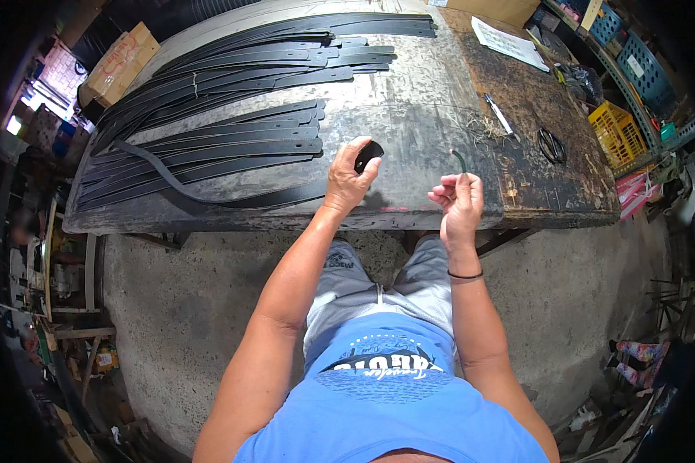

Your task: Cutting and checking dimensions of long black leather straps with holes at a workshop workbench.

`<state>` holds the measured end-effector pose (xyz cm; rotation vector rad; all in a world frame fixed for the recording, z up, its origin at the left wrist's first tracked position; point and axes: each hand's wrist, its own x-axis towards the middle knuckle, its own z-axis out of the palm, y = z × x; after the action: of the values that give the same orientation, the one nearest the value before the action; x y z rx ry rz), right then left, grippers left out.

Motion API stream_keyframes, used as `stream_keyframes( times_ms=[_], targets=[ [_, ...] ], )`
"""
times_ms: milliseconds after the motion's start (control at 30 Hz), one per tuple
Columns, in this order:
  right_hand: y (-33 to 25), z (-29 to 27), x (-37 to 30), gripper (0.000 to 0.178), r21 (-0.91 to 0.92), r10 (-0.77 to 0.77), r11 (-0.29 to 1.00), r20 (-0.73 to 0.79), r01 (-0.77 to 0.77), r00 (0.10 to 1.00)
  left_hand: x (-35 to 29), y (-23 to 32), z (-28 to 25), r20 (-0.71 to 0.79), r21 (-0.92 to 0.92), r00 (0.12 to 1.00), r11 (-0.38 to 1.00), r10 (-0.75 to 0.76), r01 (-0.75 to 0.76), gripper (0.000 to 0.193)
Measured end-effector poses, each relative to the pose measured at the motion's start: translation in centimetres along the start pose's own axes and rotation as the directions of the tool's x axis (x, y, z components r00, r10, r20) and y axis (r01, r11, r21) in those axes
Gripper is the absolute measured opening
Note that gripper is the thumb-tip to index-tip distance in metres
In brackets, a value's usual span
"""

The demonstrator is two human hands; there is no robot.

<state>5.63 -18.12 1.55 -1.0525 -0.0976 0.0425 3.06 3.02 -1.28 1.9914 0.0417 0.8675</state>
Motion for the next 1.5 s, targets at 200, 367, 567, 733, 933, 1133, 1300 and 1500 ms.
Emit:
stream_keyframes(
  times_ms=[200, 367, 567, 733, 933, 1133, 1300, 1500],
  targets=[
    [-3.3, -6.0, 1.5, 0.016, 0.003, -0.039, 0.999, -0.117, 0.040, 0.992, 0.1, 1.1, 0.6, 0.095, 0.177, 0.988, 0.975, 0.118, -0.133, 0.036],
    [-9.8, -14.1, 6.0, 0.022, -0.302, -0.062, 0.953, -0.139, 0.017, 0.988, -0.8, 0.7, -0.6, 0.150, 0.165, 0.987, 0.982, 0.062, -0.087, 0.035],
    [-17.8, -22.7, 10.3, 0.013, -0.644, 0.244, 0.709, -0.158, -0.288, 0.957, -0.5, 0.8, 0.5, 0.178, 0.179, 0.984, 0.982, 0.024, -0.057, 0.034],
    [-18.8, -24.1, 13.5, 0.010, -0.768, 0.477, 0.497, -0.147, -0.404, 0.866, -0.9, 0.9, 0.4, 0.138, 0.200, 0.986, 0.973, 0.091, -0.117, 0.033],
    [-18.7, -24.3, 16.4, 0.009, -0.896, 0.615, 0.180, -0.220, -0.407, 0.757, -1.1, 0.8, 0.7, 0.123, 0.221, 0.988, 0.968, 0.094, -0.120, 0.030],
    [-18.6, -24.1, 19.5, 0.014, -0.981, 0.557, -0.013, -0.166, -0.192, 0.814, -1.2, 0.5, 0.5, 0.092, 0.222, 0.988, 0.965, 0.125, -0.143, 0.028],
    [-15.7, -21.4, 23.9, 0.020, -0.986, 0.033, -0.162, -0.044, -0.038, 0.999, -1.3, 0.5, -0.1, 0.118, 0.284, 0.988, 0.950, 0.096, -0.126, 0.027],
    [-11.7, -20.3, 27.2, 0.025, -0.902, 0.023, -0.431, -0.044, -0.030, 0.999, -1.5, 0.8, 0.2, 0.106, 0.222, 0.994, 0.975, -0.017, -0.007, 0.027]
  ],
)
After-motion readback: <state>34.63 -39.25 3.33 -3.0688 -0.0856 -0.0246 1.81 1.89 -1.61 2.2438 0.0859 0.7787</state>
